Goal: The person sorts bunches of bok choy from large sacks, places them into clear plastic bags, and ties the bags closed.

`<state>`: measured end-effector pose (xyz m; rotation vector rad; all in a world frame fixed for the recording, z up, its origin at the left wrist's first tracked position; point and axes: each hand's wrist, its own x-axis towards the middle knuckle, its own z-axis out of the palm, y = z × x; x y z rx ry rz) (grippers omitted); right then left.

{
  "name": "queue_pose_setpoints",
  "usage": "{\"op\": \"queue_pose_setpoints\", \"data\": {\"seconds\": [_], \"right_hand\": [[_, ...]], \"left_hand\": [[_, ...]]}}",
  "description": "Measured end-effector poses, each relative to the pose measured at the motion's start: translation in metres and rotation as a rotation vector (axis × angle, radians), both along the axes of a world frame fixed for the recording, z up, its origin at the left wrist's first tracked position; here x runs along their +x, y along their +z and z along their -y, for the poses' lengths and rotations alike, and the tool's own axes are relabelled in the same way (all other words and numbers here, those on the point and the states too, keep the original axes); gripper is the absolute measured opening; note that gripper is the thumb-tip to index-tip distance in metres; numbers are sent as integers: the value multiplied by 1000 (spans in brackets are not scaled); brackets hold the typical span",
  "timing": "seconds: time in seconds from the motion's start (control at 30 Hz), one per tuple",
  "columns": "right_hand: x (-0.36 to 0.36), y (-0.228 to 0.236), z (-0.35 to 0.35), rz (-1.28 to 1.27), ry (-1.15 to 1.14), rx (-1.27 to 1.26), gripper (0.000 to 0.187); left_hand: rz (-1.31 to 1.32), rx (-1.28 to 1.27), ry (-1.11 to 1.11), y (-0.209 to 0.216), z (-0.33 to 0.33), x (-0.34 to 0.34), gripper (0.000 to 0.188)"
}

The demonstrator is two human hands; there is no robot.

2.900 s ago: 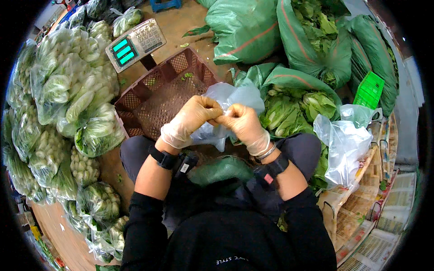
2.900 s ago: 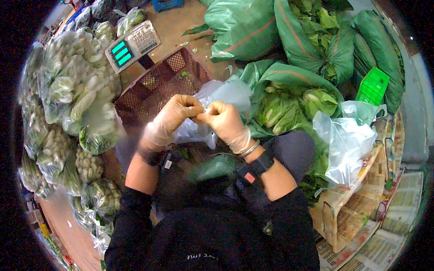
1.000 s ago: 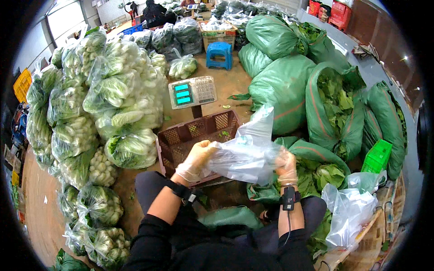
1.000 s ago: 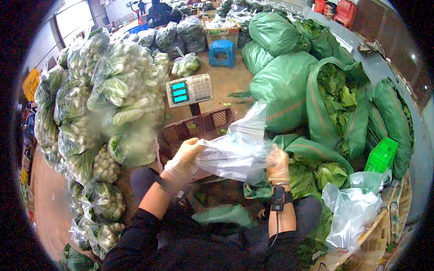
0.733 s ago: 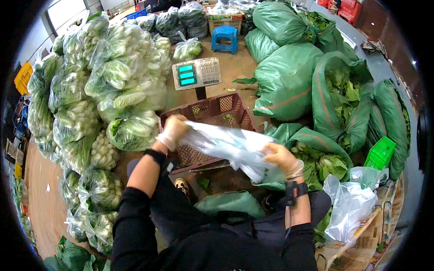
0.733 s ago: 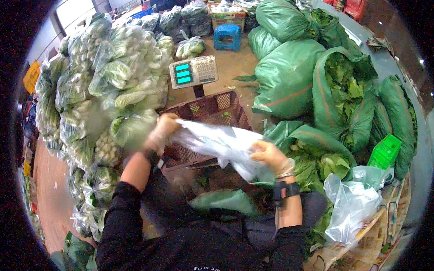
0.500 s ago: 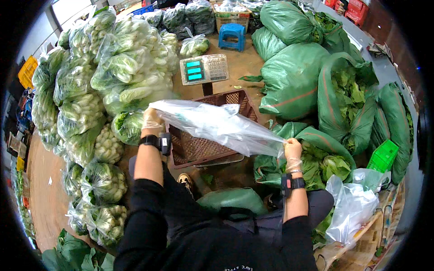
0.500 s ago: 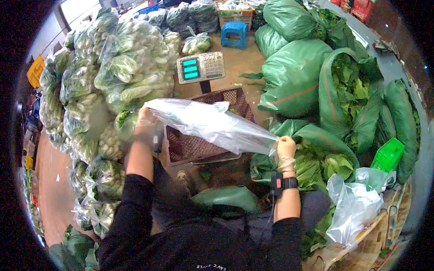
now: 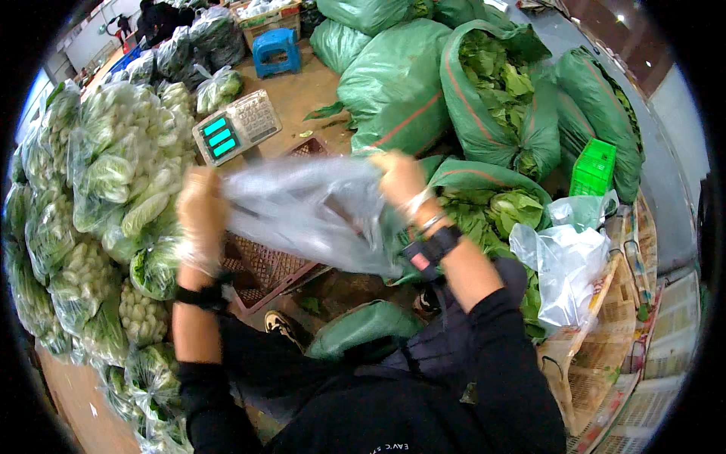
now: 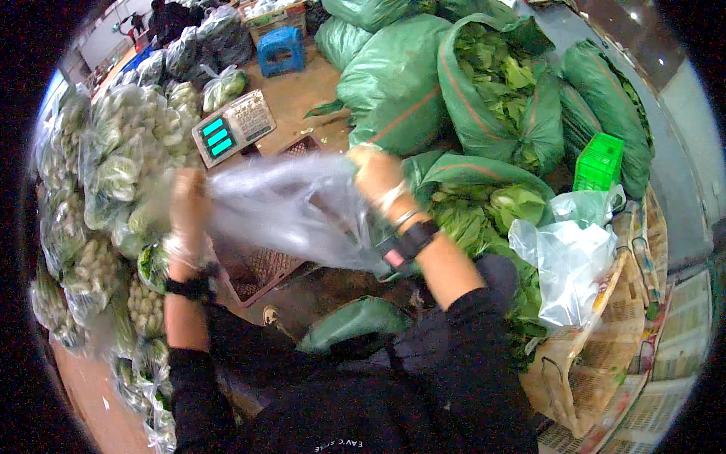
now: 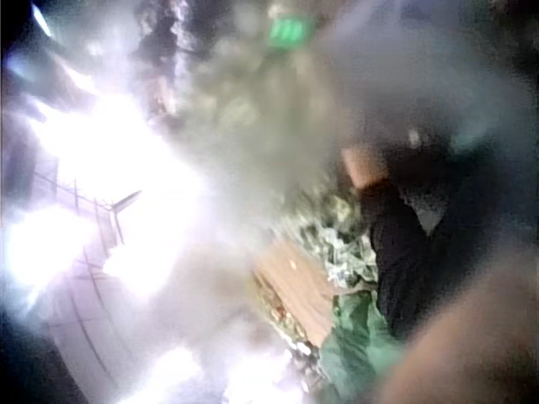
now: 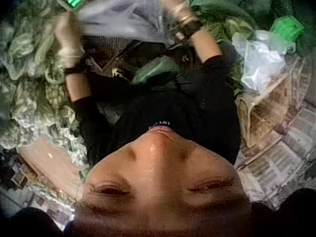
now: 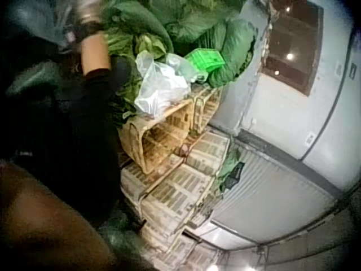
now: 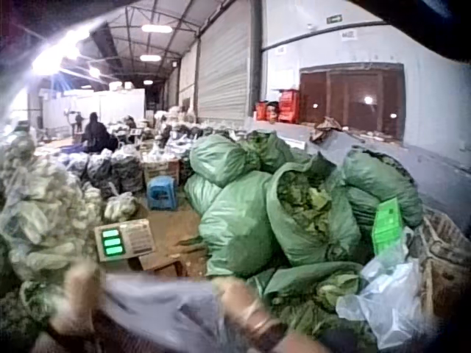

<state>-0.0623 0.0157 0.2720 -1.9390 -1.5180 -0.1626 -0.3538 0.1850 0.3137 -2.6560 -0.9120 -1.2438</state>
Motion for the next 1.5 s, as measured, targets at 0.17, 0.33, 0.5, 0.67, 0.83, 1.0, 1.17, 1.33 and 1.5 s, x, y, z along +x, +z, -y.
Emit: {"op": "queue_pose_setpoints", "data": {"seconds": [0.17,0.33,0.5,0.67,0.83,1.0,1.17,1.33,1.5], "right_hand": [[23,120,2,476,56,581,38],[49,23,-46,-4,314,-390,23],[67,-25,-77,-177,569,-540,26],[63,-85,-133,125,386,-617,23],[11,-97,-133,-157,-5,-486,39],[10,-106,-116,-30,49,-162,52],[-23,-85,-103,318,174,-72,68],[-97,-95,-63,-47,712,-197,48],[-49,-145,-41,-38,503,-1244,45]], "left_hand": [[419,-148,299,56,-17,-94,12],[-570,-488,-14,-80,-84,-178,28],[-448,-946,152,-17,-57,-129,27],[-808,-831,284,-64,-104,-125,31],[-983,-762,313,-121,-99,-123,23],[-976,-689,336,-85,-72,-92,19],[-815,-463,108,-93,-48,-82,47],[-249,-975,-528,-60,33,15,42],[-1495,-982,-154,-185,38,-62,42]]}}
